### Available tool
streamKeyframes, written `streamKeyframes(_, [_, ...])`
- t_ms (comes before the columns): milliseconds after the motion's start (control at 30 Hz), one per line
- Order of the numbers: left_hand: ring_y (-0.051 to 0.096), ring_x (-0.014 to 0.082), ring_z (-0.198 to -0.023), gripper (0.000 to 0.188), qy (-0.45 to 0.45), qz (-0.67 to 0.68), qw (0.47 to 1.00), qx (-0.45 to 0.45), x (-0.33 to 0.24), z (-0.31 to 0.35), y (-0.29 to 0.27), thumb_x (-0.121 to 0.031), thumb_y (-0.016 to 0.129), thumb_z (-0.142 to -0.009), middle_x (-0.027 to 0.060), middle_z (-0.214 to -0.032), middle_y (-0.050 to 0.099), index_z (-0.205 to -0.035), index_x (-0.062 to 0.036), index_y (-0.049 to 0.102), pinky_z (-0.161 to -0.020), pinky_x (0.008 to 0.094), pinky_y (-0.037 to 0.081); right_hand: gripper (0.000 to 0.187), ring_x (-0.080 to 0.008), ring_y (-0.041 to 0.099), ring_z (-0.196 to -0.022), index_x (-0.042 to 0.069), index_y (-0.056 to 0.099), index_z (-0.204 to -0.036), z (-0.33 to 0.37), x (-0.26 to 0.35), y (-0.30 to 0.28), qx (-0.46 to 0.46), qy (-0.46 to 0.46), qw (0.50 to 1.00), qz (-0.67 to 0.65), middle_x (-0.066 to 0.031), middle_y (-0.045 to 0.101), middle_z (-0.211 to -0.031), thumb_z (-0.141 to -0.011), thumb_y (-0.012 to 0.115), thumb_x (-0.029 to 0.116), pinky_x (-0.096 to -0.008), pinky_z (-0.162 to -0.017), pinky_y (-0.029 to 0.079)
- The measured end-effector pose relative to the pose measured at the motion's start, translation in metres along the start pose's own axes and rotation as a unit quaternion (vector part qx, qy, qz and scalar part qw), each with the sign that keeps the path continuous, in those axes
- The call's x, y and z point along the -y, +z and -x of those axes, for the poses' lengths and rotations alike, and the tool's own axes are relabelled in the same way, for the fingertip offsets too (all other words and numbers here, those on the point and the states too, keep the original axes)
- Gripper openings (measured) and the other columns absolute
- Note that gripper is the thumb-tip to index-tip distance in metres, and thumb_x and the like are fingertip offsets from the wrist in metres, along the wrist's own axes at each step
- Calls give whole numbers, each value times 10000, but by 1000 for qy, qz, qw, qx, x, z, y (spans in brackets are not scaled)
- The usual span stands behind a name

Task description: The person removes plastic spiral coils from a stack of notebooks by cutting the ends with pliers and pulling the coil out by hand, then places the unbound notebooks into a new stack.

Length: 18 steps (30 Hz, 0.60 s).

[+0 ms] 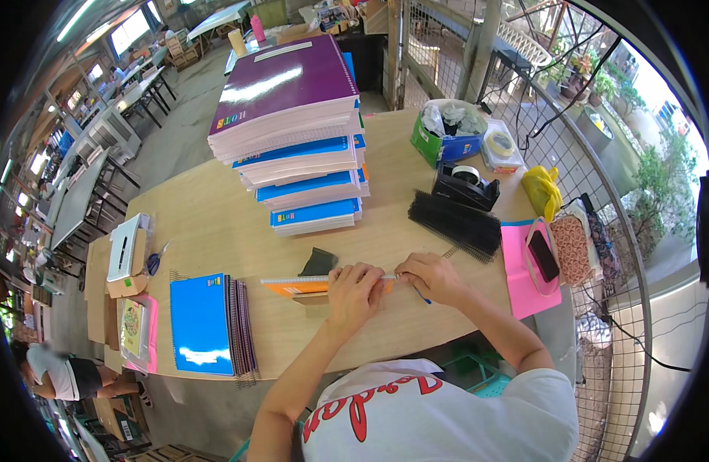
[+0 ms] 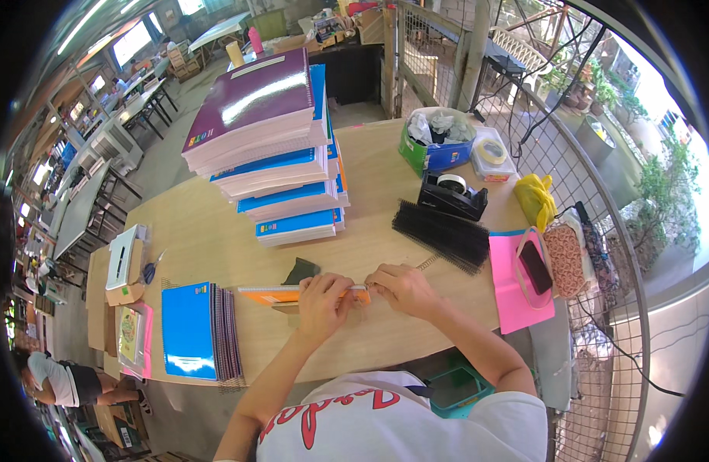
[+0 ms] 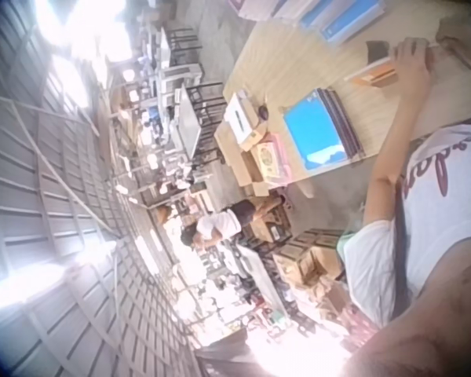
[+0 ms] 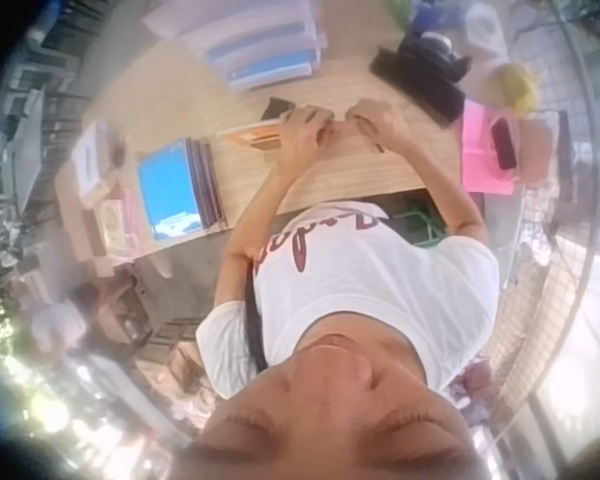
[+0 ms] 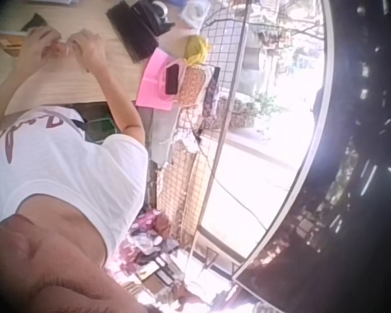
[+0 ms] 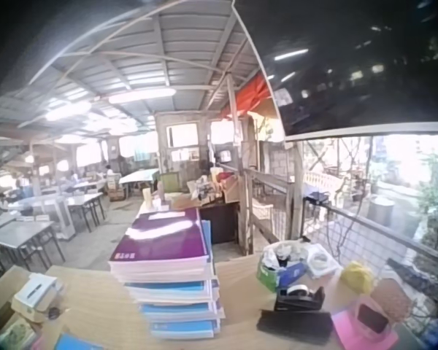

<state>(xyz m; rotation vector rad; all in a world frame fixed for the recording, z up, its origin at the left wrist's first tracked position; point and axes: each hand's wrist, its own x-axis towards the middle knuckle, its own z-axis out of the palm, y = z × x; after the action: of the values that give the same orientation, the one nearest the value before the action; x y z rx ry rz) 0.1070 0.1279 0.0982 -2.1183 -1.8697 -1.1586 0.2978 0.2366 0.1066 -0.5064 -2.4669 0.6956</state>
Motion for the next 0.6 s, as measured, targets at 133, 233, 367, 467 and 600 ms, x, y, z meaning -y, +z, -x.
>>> streamKeyframes(133, [595,212,-819,202,-8,19,1000,10,2,-1,1,-88,750,-762,-2,-856,621,-927,-148,651,-770,388,395,115,-335,643,-816,54,653,-954,1,8,1,-17,95,989,-110,-85,635,-847,-857,700,95,-436,-704,513])
streamKeyframes(233, [596,217,-820,191,-1,35,999,9,5,2,2,-78,739,-775,-1,-853,617,-932,-145,653,-778,391,402,216,-345,636,-825,65,631,-1019,4,0,3,40,63,994,-75,-92,617,-923,-836,732,119,-435,-707,517])
streamKeyframes(367, [598,227,-822,187,-4,27,999,17,1,3,2,-59,731,-782,7,-851,613,-934,-136,656,-787,395,415,262,-331,618,-884,76,634,-1014,0,17,8,2,43,999,-10,-88,598,-994,-787,758,118,-417,-709,521])
streamKeyframes(467, [599,234,-817,189,-3,38,999,8,0,4,3,-51,727,-783,10,-853,613,-937,-132,656,-787,390,418,243,-313,602,-919,79,652,-973,-5,26,7,-16,22,999,30,-76,613,-976,-775,774,148,-404,-745,513])
streamKeyframes(600, [608,235,-821,209,2,45,999,13,1,4,1,-44,724,-774,14,-862,617,-952,-131,655,-778,374,418,232,-292,585,-991,87,682,-963,-3,22,14,-50,-17,992,114,-52,642,-987,-781,781,191,-393,-830,499])
